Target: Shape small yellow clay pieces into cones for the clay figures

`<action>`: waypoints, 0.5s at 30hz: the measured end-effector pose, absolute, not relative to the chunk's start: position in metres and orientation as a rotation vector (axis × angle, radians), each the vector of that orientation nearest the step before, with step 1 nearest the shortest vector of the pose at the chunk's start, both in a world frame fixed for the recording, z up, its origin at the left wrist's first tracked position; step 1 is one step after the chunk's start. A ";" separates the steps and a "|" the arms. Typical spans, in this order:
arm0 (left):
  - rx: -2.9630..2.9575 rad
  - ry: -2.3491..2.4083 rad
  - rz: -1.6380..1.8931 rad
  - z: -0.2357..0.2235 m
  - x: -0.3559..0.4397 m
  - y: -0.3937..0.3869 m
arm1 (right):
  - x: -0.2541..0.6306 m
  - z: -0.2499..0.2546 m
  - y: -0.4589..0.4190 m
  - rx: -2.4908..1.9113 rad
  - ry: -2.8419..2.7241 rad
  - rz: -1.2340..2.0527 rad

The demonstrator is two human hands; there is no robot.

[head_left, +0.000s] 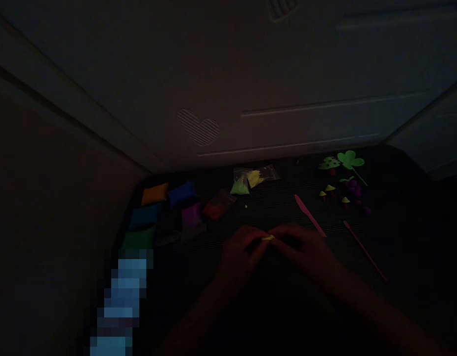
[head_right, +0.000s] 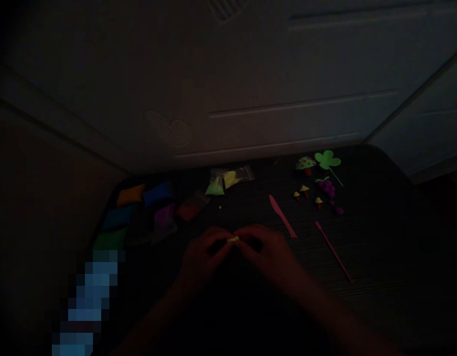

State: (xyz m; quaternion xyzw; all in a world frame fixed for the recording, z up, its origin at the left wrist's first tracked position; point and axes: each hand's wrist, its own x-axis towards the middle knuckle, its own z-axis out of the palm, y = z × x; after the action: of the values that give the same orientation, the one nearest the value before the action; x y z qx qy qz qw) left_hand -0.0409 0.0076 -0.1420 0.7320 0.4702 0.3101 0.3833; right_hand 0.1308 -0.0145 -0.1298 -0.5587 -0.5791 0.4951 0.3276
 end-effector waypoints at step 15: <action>1.847 1.230 0.718 -0.144 -0.033 0.007 | 0.131 -0.139 -0.011 -1.468 -1.243 1.492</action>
State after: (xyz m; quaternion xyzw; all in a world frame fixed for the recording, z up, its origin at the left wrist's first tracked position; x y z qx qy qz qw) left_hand -0.0333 0.0072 -0.1439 0.7281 0.4846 0.2830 0.3936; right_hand 0.1307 -0.0114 -0.1389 -0.5656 -0.4790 0.5749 0.3466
